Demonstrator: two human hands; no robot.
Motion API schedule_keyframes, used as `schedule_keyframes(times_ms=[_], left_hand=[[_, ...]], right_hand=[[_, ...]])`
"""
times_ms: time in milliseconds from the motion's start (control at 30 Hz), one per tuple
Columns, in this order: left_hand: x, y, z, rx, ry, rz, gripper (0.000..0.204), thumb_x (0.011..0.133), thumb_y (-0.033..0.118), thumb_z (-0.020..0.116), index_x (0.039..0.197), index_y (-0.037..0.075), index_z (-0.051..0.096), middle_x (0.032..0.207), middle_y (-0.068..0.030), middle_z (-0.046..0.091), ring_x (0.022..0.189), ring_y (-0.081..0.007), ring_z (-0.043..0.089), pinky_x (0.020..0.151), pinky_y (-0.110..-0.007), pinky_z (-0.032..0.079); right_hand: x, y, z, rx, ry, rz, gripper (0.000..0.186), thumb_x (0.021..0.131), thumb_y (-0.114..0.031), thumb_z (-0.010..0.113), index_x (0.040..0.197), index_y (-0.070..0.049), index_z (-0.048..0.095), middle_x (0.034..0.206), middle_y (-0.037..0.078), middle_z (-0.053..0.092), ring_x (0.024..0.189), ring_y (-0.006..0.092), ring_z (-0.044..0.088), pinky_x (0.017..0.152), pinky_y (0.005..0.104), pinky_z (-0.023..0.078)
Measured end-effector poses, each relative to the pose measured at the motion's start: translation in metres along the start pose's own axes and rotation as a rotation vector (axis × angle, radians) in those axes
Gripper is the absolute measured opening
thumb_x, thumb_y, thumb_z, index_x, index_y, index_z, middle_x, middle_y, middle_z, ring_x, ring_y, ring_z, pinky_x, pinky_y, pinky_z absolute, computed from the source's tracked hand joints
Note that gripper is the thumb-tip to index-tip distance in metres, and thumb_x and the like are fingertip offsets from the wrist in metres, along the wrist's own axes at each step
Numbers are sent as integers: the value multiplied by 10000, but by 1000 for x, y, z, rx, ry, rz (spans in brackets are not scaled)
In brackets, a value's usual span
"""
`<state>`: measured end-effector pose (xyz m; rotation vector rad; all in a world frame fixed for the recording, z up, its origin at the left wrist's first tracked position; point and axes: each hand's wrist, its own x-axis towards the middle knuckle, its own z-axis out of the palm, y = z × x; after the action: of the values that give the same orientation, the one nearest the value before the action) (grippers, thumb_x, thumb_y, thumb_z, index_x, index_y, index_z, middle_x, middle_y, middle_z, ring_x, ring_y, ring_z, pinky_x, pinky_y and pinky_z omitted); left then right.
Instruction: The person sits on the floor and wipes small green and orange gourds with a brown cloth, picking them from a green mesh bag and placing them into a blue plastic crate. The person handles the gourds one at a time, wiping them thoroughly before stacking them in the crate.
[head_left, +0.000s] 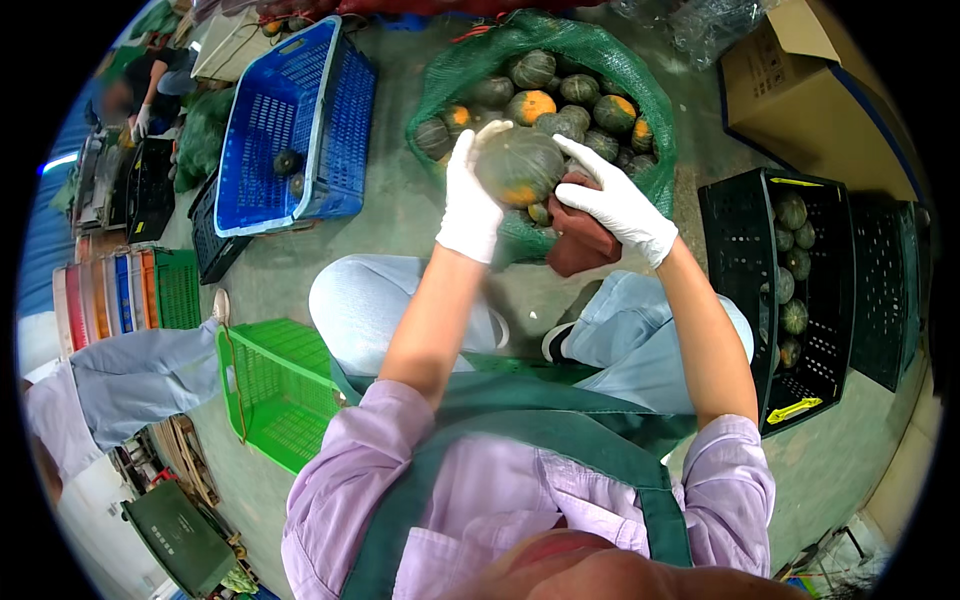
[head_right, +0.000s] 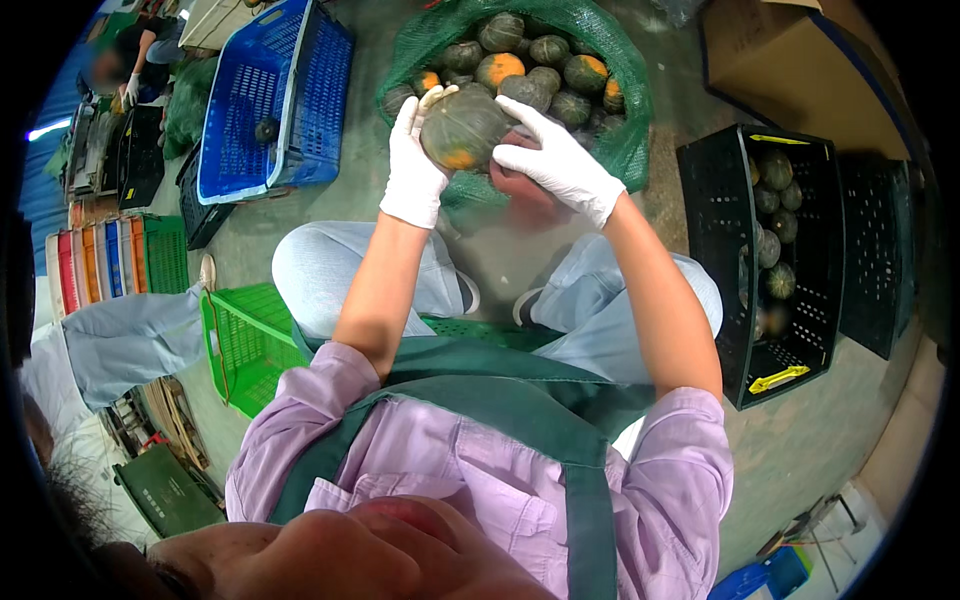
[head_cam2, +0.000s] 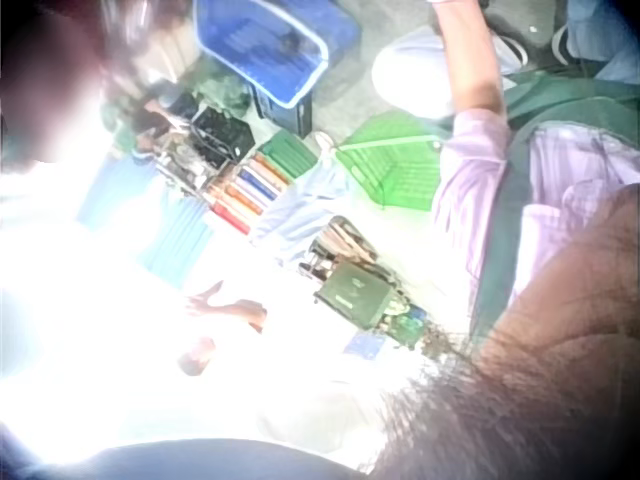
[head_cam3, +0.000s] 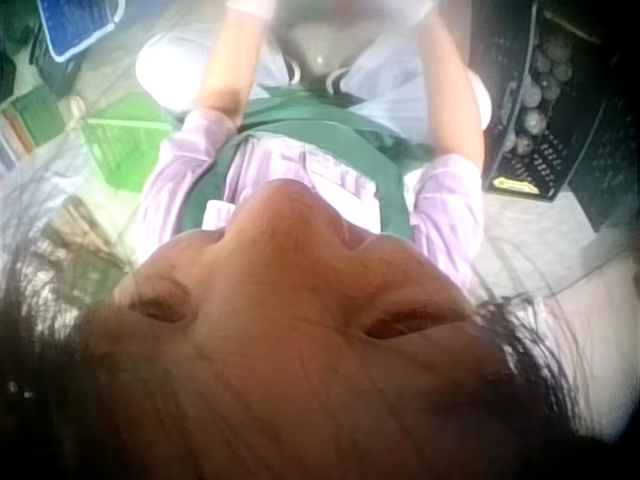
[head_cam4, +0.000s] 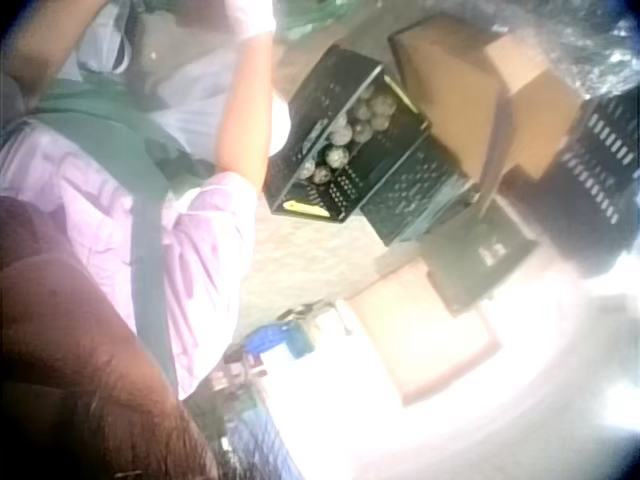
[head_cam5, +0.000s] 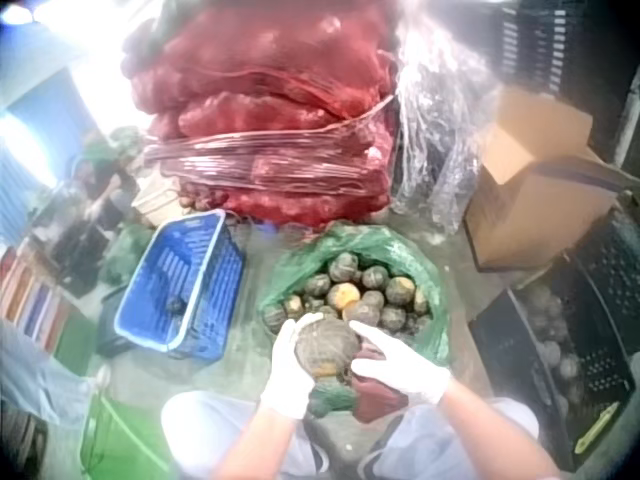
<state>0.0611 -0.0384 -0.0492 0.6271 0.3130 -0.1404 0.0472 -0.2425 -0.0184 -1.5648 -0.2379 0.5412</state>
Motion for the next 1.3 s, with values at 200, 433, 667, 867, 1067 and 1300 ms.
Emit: schedule_keyframes(times_ms=[200, 433, 667, 867, 1067, 1300], left_hand=[[-1, 3, 7, 22, 70, 110, 410, 993, 373, 465, 1021, 32, 692, 1185, -123, 670, 1143, -269, 590, 1024, -435, 458], [-7, -2, 64, 321, -264, 212, 488, 996, 406, 465, 1173, -21, 623, 1183, -156, 658, 1150, -259, 583, 1051, -381, 418], [75, -14, 35, 471, -144, 323, 370, 930, 292, 642, 1216, 58, 619, 1141, -116, 667, 1060, -235, 628, 929, -366, 488], [127, -62, -170, 1529, 269, 72, 546, 771, 353, 719, 1240, 96, 610, 1152, -161, 665, 1072, -311, 646, 941, -379, 493], [140, -126, -116, 2052, 179, 15, 782, 746, 376, 784, 1411, 181, 421, 1284, -168, 511, 1161, -358, 556, 943, -457, 493], [156, -152, -111, 2121, 335, 12, 894, 679, 340, 845, 1430, 182, 386, 1234, -198, 434, 1116, -377, 540, 909, -451, 512]], right_hand=[[2, 5, 5, -51, -14, -22, 855, 827, -344, 748, 1526, -112, 315, 1459, 149, 437, 1285, 217, 443, 1097, 329, 342], [-3, 17, -15, 693, -184, 219, 784, 890, -441, 677, 1447, 10, 359, 1403, 183, 501, 1235, 275, 525, 1058, 371, 419], [-33, 32, -152, 661, 186, -17, 879, 937, -696, 280, 1399, 40, 412, 1393, 233, 492, 1297, 318, 466, 1116, 409, 361], [-91, 61, -297, 702, 802, -110, 690, 908, -497, 424, 1332, 41, 509, 1285, 167, 614, 1230, 233, 554, 1071, 333, 385], [-132, 109, -355, -851, 793, -17, 517, 892, -193, 533, 1346, 48, 483, 1337, 158, 582, 1200, 223, 582, 1032, 310, 435], [-40, -11, -207, -82, 693, -395, 427, 914, -64, 515, 1292, 130, 468, 1315, 199, 551, 1195, 247, 553, 1037, 345, 434]])
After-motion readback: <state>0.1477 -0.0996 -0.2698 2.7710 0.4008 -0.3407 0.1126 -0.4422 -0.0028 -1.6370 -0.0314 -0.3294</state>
